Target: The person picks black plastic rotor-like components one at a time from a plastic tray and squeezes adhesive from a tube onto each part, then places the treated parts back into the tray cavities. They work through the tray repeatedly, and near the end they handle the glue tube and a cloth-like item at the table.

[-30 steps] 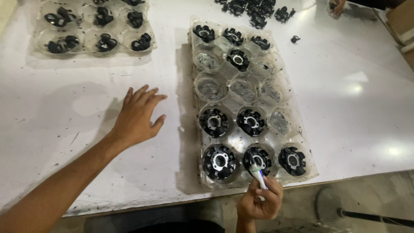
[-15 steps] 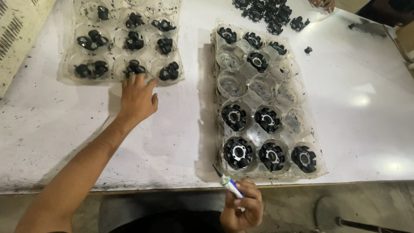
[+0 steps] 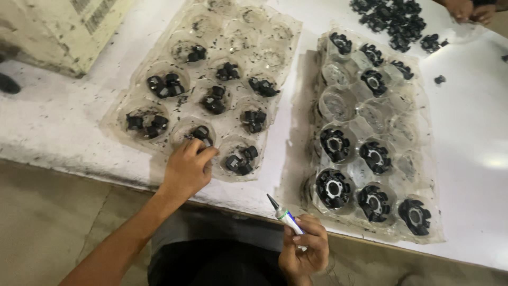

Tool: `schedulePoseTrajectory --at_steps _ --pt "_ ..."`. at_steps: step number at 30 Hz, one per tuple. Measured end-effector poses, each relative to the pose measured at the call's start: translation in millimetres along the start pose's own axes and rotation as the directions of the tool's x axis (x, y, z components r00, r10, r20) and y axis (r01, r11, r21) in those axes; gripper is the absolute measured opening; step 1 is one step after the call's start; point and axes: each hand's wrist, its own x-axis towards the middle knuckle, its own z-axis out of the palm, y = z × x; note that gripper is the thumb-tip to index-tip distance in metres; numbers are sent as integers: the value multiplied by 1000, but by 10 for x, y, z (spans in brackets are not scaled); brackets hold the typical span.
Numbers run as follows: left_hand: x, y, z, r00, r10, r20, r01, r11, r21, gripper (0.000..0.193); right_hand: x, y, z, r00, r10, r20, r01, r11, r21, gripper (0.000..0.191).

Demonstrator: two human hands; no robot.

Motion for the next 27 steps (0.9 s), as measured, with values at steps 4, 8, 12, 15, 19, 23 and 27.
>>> schedulePoseTrajectory --at_steps 4,8,12,15,19,23,27 --pt "-144 9 -369 992 113 48 -106 985 -139 45 -23 -2 60 1000 2 29 -2 1000 6 28" --pt "-122 -289 -774 995 36 96 -21 988 -153 29 -23 -11 131 997 9 73 -8 1000 -11 28" --pt "78 -872 -1065 991 -118 63 102 971 216 29 -8 -29 240 992 5 123 -9 999 35 28" --pt "165 -1163 -1054 981 -162 107 126 952 278 41 7 -36 352 990 0 141 -10 997 74 27" --pt "159 -1313 -923 931 -298 211 238 933 269 40 52 30 503 985 -58 160 42 994 100 27" --pt "40 -1255 -943 866 -412 283 352 905 238 25 109 215 750 973 100 208 -131 981 142 24" --pt "-123 -988 -1021 873 -420 248 355 896 266 26 165 379 1004 945 222 242 -280 930 240 21"
